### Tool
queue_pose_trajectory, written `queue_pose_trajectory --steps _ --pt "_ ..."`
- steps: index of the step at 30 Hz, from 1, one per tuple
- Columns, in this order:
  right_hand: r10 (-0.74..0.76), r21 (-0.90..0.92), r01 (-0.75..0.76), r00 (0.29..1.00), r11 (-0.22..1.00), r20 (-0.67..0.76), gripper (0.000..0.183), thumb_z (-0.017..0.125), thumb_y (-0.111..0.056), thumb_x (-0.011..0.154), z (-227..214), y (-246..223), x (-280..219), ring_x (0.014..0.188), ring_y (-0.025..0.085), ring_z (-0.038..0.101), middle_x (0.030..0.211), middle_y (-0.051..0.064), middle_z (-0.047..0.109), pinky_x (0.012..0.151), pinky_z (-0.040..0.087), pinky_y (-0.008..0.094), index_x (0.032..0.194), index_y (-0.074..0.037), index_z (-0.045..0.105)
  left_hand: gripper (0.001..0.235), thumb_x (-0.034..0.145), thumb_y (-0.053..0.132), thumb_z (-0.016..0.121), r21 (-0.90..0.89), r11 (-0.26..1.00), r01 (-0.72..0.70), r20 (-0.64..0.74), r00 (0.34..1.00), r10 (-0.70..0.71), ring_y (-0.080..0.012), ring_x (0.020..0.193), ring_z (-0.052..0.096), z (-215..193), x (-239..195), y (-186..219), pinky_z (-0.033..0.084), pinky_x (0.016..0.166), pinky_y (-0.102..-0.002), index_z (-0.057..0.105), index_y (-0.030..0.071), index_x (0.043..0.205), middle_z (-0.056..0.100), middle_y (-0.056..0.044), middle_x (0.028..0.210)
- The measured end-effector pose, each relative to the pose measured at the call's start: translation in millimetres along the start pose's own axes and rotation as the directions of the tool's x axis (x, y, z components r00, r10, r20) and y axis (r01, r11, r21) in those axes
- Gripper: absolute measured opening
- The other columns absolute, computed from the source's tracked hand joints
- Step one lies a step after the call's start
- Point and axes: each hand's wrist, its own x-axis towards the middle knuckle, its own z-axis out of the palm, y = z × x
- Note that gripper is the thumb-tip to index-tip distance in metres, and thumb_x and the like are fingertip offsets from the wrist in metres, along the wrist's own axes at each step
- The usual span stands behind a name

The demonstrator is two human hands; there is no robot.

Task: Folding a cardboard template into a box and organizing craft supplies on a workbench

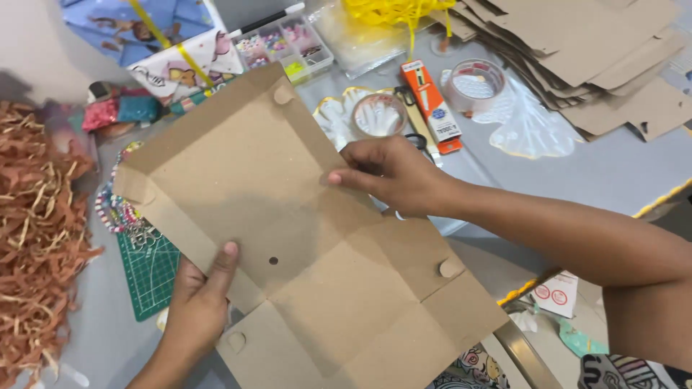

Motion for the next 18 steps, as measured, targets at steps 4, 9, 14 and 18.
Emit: queue_pose_trajectory --steps 4,9,14,18 --pt "-0.245 -0.599 0.204 0.969 0.775 0.013 0.036 0.073 -0.036 0.116 -99 30 -8 0.112 0.022 0.079 0.123 0.008 0.087 0.098 0.059 0.039 0.136 -0.008 0.081 0.064 0.106 0.027 0.062 0.03 1.0 0.006 -0.072 0.997 -0.004 -0.0212 0.146 0.069 10 -1 17 0.055 0.122 -0.04 0.055 0.01 0.167 0.074 -0.009 0.161" --pt "-0.465 -0.965 0.033 0.88 0.26 -0.095 0.046 0.09 -0.036 0.121 -284 83 -29 0.122 0.045 0.068 0.134 0.024 0.08 0.104 0.051 0.055 0.147 0.001 0.081 0.066 0.106 0.021 0.059 -0.134 0.991 0.024 -0.184 0.982 -0.049 -0.0252 0.136 0.07 11 -9 37 0.06 0.113 -0.047 0.052 0.011 0.171 0.072 -0.012 0.161" --pt "-0.098 -0.805 -0.473 0.838 0.359 -0.536 0.106 0.093 -0.061 0.101 -352 103 -50 0.151 0.056 0.048 0.161 0.043 0.053 0.119 0.041 0.063 0.169 0.014 0.06 0.053 0.111 0.015 0.061 -0.074 0.997 0.027 -0.304 0.952 -0.048 -0.0236 0.142 0.071 12 -15 34 0.06 0.117 -0.039 0.061 0.005 0.164 0.074 -0.013 0.159" --pt "-0.098 -0.794 -0.428 0.853 0.431 -0.513 0.061 0.089 -0.048 0.112 -366 125 -32 0.132 0.052 0.064 0.149 0.035 0.068 0.104 0.051 0.064 0.154 -0.005 0.082 0.062 0.109 0.018 0.06 -0.159 0.987 0.028 -0.284 0.956 -0.073 -0.0243 0.144 0.069 15 -8 26 0.058 0.121 -0.042 0.056 0.011 0.17 0.07 -0.011 0.163"
